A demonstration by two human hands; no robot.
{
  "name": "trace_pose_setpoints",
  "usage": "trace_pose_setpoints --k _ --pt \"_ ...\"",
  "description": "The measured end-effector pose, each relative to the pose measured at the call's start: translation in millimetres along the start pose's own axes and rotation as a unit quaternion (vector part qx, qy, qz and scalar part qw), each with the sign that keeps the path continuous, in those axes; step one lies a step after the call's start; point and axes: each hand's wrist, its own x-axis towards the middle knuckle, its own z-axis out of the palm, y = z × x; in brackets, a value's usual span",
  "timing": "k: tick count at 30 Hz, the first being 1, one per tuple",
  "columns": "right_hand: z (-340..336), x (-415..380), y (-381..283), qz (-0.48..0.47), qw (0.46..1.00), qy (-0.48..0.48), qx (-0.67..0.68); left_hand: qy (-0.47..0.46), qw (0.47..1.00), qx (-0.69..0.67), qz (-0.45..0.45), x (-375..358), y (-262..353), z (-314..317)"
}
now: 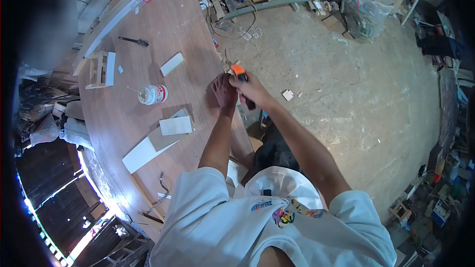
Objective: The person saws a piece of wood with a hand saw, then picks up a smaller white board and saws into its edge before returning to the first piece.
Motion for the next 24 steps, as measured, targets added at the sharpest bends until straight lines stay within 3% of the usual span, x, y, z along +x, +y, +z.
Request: trace_pose_setpoints --k 3,8,18,22,24 --pt "-1.1 47.0 -17.3 0.069 0.997 -0.002 0.042 -0.007 1.0 0.027 -0.001 0.6 -5.2 7.5" --pt "4.1 76.4 -33.8 0.048 0.998 0.02 0.044 -0.028 0.999 0.034 0.028 -2.6 -10.8 5.7" --pt "25.7 47.4 -6.9 0.023 0.989 0.052 -0.138 -0.037 0.996 0.043 -0.064 -12.6 -16.7 2.6" --pt "34.3 11.0 19.4 -0.087 0.961 0.08 -0.25 -0.038 0.995 0.049 -0.08 -17.3 -26.1 10.4" --pt "32.3 -8.4 34.6 -0.255 0.917 0.123 -0.283 0.009 0.999 0.027 -0.038 -17.5 -27.2 10.9"
